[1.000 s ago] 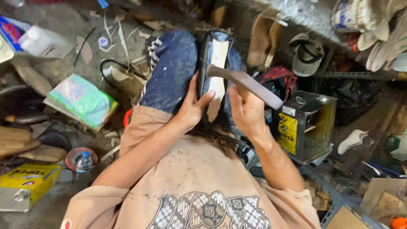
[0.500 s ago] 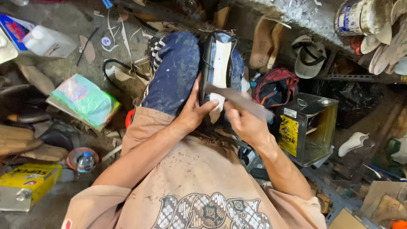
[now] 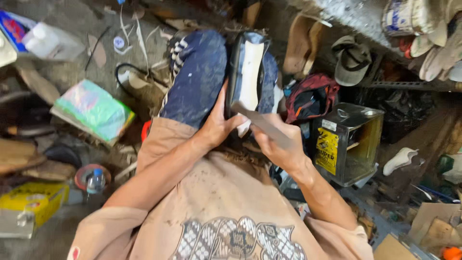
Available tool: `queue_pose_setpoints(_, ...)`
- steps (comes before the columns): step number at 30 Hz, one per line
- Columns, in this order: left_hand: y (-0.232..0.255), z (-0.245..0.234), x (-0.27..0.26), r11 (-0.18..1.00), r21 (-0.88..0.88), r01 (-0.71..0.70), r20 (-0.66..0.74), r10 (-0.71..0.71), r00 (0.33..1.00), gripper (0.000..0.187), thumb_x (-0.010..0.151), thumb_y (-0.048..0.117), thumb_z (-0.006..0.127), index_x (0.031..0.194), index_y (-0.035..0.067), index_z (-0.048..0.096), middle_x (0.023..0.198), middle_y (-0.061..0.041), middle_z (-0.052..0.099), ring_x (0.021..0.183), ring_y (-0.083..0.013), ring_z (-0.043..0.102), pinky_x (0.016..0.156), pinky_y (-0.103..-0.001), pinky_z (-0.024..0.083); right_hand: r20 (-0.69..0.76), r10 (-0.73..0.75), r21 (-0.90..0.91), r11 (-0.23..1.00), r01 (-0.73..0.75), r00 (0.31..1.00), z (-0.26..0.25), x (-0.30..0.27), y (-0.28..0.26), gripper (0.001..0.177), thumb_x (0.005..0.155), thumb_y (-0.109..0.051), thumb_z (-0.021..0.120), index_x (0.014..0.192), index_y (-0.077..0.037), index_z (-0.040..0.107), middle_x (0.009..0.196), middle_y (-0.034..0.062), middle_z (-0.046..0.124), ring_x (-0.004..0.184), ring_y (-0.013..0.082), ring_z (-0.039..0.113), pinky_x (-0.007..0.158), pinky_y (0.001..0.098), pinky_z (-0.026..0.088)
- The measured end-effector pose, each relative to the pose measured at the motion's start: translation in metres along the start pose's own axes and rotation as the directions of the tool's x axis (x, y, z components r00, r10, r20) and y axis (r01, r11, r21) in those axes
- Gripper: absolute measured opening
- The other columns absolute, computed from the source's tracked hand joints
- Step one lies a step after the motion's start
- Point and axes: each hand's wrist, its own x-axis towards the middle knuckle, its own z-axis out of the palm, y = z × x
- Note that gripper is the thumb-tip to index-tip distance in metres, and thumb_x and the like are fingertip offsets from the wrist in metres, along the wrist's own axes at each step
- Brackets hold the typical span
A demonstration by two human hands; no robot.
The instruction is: The person uses a curved metal tool to scrape and smooth the sole and edges of a black shoe. They hold the shoe on their lap, repeatedly scraping the bottom and sides, and occasionally turning the shoe to access different areas.
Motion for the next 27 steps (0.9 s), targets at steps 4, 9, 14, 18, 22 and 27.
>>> queue_pose_setpoints(4, -0.01, 0.001, -0.001, 0.998, -0.043, 0.042, -0.021, -0.043, 0.999, 0.113, 0.082, 0.028, 0.086, 0.166, 0.012, 0.013, 0.169, -0.019, 0.022, 0.155, -0.0265, 0.021, 0.127, -0.046, 0.017, -0.017, 0.243, 0.192, 0.953, -0.235, 0.97, 0.013, -0.027, 0.017, 0.032, 0.101, -0.032, 0.06, 0.092, -0.003, 0.07, 0.063, 0.0128, 0.064, 0.045, 0.029, 0.061, 0.046, 0.0375, 0.055)
queue_pose_setpoints(9, -0.023, -0.004, 0.005, 0.999, -0.041, -0.003, 0.062, 0.005, 0.998, 0.113, 0.083, 0.019, 0.083, 0.167, 0.015, 0.007, 0.17, -0.022, 0.015, 0.152, -0.0317, 0.024, 0.125, -0.051, 0.02, -0.019, 0.112, 0.189, 0.976, -0.107, 0.993, 0.014, -0.025, 0.015, 0.033, 0.103, -0.033, 0.058, 0.083, -0.007, 0.063, 0.058, 0.0034, 0.058, 0.041, 0.0227, 0.054, 0.041, 0.0362, 0.049)
queue_pose_setpoints(14, -0.013, -0.007, -0.01, 1.0, 0.014, 0.022, 0.048, -0.023, 0.999, 0.119, 0.078, 0.02, 0.084, 0.167, 0.016, 0.005, 0.171, -0.022, 0.013, 0.152, -0.0308, 0.024, 0.123, -0.049, 0.025, 0.012, 0.123, 0.138, 0.983, -0.123, 0.992, 0.021, -0.054, 0.022, 0.032, 0.1, -0.032, 0.054, 0.091, -0.006, 0.069, 0.058, 0.007, 0.059, 0.044, 0.0296, 0.058, 0.04, 0.0355, 0.045)
queue_pose_setpoints(18, -0.004, -0.005, -0.006, 0.999, 0.036, 0.038, 0.051, -0.04, 0.998, 0.123, 0.073, 0.025, 0.086, 0.166, 0.014, 0.006, 0.169, -0.023, 0.017, 0.154, -0.0322, 0.024, 0.123, -0.048, 0.025, 0.181, -0.404, -0.265, 0.858, 0.44, 0.897, -0.003, -0.036, 0.042, 0.046, 0.1, -0.014, 0.061, 0.138, 0.01, 0.049, 0.094, 0.001, 0.067, 0.078, 0.0036, 0.064, 0.081, 0.0163, 0.048)
queue_pose_setpoints(22, -0.03, -0.01, -0.01, 0.997, 0.079, 0.003, 0.073, -0.009, 0.997, 0.111, 0.084, 0.01, 0.076, 0.167, 0.017, 0.002, 0.166, -0.028, 0.023, 0.141, -0.035, 0.041, 0.111, -0.05, 0.038, 0.148, 0.117, 0.034, 0.992, -0.123, 0.982, 0.028, -0.068, 0.045, 0.029, 0.103, -0.022, 0.053, 0.124, -0.006, 0.065, 0.062, -0.003, 0.046, 0.047, 0.0213, 0.053, 0.043, 0.0328, 0.044)
queue_pose_setpoints(27, 0.008, -0.015, -0.012, 0.956, 0.277, 0.094, 0.047, -0.111, 0.993, 0.112, 0.075, 0.02, 0.078, 0.167, 0.021, 0.015, 0.168, -0.022, 0.027, 0.144, -0.0354, 0.044, 0.109, -0.044, 0.042, -0.027, 0.569, 0.364, 0.771, -0.522, 0.822, 0.034, -0.066, 0.054, 0.031, 0.102, -0.035, 0.057, 0.084, -0.017, 0.074, 0.052, -0.0047, 0.065, 0.049, 0.0142, 0.065, 0.062, 0.0333, 0.056)
